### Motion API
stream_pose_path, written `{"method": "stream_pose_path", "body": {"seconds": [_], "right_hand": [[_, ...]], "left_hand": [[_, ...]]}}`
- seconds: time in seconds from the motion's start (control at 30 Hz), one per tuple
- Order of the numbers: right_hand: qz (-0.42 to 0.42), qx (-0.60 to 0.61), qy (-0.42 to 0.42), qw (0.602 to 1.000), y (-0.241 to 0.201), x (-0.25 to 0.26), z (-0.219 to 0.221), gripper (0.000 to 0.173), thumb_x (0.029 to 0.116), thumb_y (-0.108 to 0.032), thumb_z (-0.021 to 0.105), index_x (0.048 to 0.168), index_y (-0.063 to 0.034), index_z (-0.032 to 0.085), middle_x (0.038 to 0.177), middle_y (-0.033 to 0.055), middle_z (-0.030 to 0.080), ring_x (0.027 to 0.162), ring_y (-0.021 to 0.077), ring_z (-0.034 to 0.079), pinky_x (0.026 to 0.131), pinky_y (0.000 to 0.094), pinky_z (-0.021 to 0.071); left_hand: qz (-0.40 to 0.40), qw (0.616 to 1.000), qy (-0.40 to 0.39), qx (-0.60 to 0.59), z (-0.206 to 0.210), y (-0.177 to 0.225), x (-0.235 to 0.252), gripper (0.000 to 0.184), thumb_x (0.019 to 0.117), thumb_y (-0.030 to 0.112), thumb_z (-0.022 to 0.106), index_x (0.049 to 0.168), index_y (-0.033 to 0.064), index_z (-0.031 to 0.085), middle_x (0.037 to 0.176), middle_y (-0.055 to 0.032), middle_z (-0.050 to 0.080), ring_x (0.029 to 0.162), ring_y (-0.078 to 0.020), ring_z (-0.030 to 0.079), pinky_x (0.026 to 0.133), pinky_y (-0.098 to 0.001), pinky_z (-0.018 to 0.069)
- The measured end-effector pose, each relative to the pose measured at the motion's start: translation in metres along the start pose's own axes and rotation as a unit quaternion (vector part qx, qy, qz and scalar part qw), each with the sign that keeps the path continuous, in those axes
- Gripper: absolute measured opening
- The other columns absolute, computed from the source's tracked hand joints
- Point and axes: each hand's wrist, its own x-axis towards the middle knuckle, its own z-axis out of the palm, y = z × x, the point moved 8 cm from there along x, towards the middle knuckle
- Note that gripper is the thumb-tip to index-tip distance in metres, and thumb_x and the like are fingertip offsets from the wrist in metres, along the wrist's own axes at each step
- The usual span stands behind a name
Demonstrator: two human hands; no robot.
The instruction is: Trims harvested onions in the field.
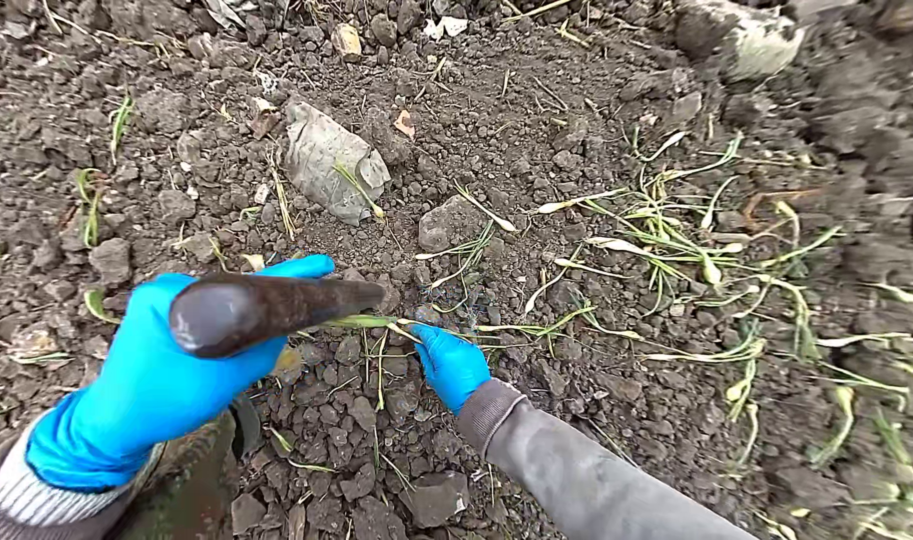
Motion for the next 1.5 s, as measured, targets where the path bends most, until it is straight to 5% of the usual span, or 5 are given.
{"method": "stream_pose_path", "body": {"seconds": [0.2,0.47,0.83,0.97,1.5], "right_hand": [[-0.045,0.032,0.138,0.989,-0.028,0.006,-0.038,0.018,0.0988,-0.019,0.064,0.106,-0.0104,0.078,0.094,0.0117,0.072,0.081,0.0298,0.073,0.064,0.0494,0.0601],[0.024,-0.053,-0.158,0.986,-0.076,0.068,0.046,0.024,0.1022,-0.01,0.056,0.12,-0.0077,0.072,0.125,0.0154,0.068,0.112,0.0346,0.068,0.089,0.0537,0.0571],[0.008,-0.081,-0.046,0.996,-0.009,0.039,0.015,0.047,0.0944,-0.012,0.064,0.141,-0.0115,0.063,0.137,0.0142,0.065,0.132,0.0355,0.057,0.11,0.0531,0.0433],[-0.012,-0.106,-0.096,0.99,-0.021,0.053,0.019,0.039,0.0958,-0.012,0.063,0.134,-0.0155,0.068,0.124,0.0104,0.071,0.123,0.0334,0.06,0.102,0.0494,0.0497],[0.159,-0.131,-0.134,0.969,0.047,0.03,-0.018,0.042,0.1029,-0.011,0.052,0.143,-0.0194,0.061,0.138,0.0129,0.062,0.111,0.0352,0.069,0.086,0.0555,0.0588]], "left_hand": [[-0.01,0.967,-0.195,0.163,0.102,-0.108,-0.023,0.064,0.0769,0.018,0.074,0.139,0.0312,0.066,0.073,-0.0003,0.072,0.064,-0.0149,0.067,0.06,-0.0441,0.0545],[-0.107,0.988,-0.103,0.039,0.047,-0.087,-0.031,0.052,0.0779,0.011,0.07,0.129,0.0231,0.074,0.114,0.012,0.076,0.087,0.0051,0.07,0.075,-0.0191,0.0593],[-0.112,0.992,-0.014,-0.053,0.03,-0.113,-0.058,0.031,0.0824,0.008,0.068,0.11,0.0171,0.079,0.124,0.0063,0.074,0.109,-0.007,0.071,0.094,-0.0273,0.0596],[-0.103,0.99,-0.093,-0.028,0.061,-0.134,-0.059,0.054,0.0859,0.008,0.069,0.138,0.0231,0.068,0.128,0.011,0.071,0.108,0.0013,0.068,0.096,-0.0224,0.0564],[-0.132,0.988,-0.082,0.003,0.068,-0.143,-0.07,0.054,0.0848,0.009,0.066,0.137,0.0246,0.069,0.126,0.011,0.072,0.105,0.0028,0.069,0.094,-0.0218,0.0559]]}}
